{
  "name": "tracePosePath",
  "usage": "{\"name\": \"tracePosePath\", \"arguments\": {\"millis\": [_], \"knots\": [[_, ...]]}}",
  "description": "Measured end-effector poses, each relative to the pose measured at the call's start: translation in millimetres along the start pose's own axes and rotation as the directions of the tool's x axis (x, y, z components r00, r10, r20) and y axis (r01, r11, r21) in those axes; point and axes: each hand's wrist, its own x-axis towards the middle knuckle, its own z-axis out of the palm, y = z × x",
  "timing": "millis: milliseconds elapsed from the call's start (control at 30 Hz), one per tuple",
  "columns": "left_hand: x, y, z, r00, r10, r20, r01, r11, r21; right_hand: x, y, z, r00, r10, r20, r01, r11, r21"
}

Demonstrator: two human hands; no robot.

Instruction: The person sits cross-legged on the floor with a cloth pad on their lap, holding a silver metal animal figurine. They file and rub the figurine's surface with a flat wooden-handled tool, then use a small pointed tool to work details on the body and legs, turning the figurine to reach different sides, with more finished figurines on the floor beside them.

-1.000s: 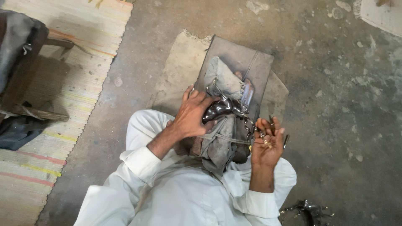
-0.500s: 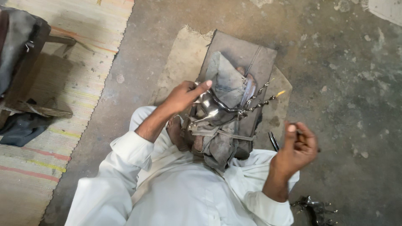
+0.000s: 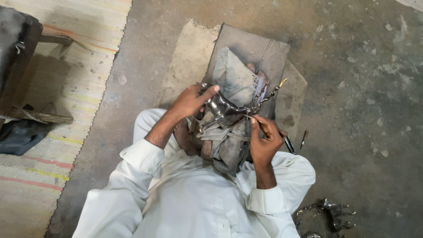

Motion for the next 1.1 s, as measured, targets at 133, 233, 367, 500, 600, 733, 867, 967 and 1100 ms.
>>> {"name": "tracePosePath", "arguments": {"millis": [133, 233, 367, 500, 600, 733, 867, 967, 1100], "knots": [[2.7, -8.0, -0.5, 0.999, -0.043, 0.027, 0.044, 0.999, -0.025, 2.9, -5.4, 7.8, 0.999, -0.032, -0.028, 0.03, 0.999, -0.045], [3.3, -10.2, 0.2, 0.999, -0.036, 0.04, 0.039, 0.996, -0.077, 7.0, -8.1, 8.3, 0.997, -0.074, -0.022, 0.072, 0.995, -0.076], [4.0, -11.6, 0.9, 0.998, -0.044, 0.037, 0.047, 0.996, -0.075, 10.7, -10.7, 7.3, 0.995, -0.097, 0.005, 0.096, 0.985, -0.141], [5.2, -12.8, 1.6, 0.997, -0.069, 0.039, 0.07, 0.997, -0.017, 12.6, -11.2, 7.5, 0.998, -0.07, 0.007, 0.07, 0.988, -0.136], [6.6, -14.3, 2.6, 0.994, -0.089, 0.058, 0.09, 0.996, -0.016, 16.3, -10.1, 3.8, 0.996, -0.07, 0.047, 0.077, 0.984, -0.16], [7.3, -16.2, 2.7, 0.995, -0.072, 0.063, 0.078, 0.993, -0.085, 24.5, -8.2, -4.6, 0.987, -0.073, 0.146, 0.093, 0.986, -0.139], [7.3, -16.2, 2.2, 0.995, -0.067, 0.079, 0.078, 0.986, -0.145, 32.5, -8.3, -11.7, 0.971, -0.057, 0.231, 0.088, 0.988, -0.127], [7.0, -15.3, 1.4, 0.995, -0.063, 0.078, 0.074, 0.986, -0.152, 38.2, -10.2, -16.0, 0.951, -0.081, 0.298, 0.11, 0.991, -0.078], [6.2, -15.0, 0.5, 0.995, -0.055, 0.081, 0.068, 0.983, -0.17, 44.9, -12.0, -18.9, 0.93, -0.102, 0.352, 0.127, 0.991, -0.049]]}}
